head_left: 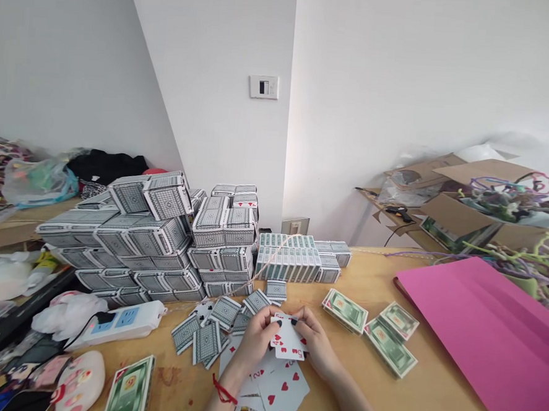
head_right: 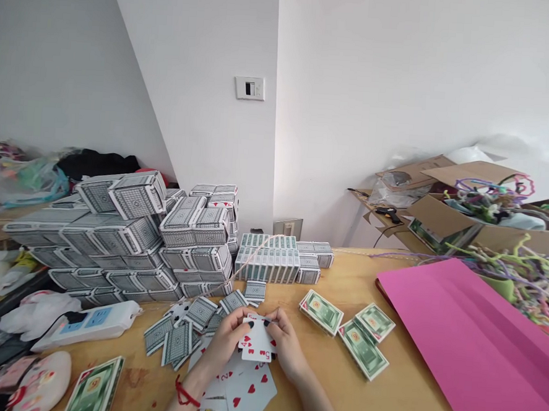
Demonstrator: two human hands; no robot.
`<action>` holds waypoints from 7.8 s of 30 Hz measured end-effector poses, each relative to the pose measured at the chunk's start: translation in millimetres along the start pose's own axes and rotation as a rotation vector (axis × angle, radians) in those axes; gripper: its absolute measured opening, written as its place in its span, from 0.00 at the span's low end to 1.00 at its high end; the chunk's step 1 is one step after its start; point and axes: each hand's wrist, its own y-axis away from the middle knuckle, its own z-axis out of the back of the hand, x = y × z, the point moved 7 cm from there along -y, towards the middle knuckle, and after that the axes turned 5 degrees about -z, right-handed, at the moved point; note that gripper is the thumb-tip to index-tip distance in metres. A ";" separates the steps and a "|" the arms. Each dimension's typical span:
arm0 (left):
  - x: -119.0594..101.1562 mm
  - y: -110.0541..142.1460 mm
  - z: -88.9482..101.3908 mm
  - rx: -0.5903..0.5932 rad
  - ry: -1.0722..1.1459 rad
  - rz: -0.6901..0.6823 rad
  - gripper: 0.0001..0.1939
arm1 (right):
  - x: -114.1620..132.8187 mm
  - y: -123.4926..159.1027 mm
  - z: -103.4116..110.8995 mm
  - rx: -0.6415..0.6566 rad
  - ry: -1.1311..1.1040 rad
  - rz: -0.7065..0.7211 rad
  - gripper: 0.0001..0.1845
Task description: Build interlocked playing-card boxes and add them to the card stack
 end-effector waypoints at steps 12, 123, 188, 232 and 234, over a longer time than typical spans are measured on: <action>2.5 2.6 0.3 -0.128 0.102 -0.010 0.06 | -3.6 0.7 -9.3 0.065 -0.299 -0.050 0.08; -7.7 0.7 6.1 -0.050 -0.049 -0.046 0.20 | 6.4 0.8 1.8 -0.057 0.169 0.140 0.21; 4.1 8.3 -4.7 0.060 0.468 0.237 0.13 | 19.2 1.7 9.9 -0.048 0.325 0.268 0.22; -8.0 11.1 4.0 -0.301 -0.241 -0.178 0.16 | 9.9 12.6 -6.9 -0.213 0.151 0.295 0.18; -10.2 11.4 4.9 -0.301 -0.234 -0.204 0.16 | 8.8 11.3 -6.3 -0.194 0.099 0.270 0.25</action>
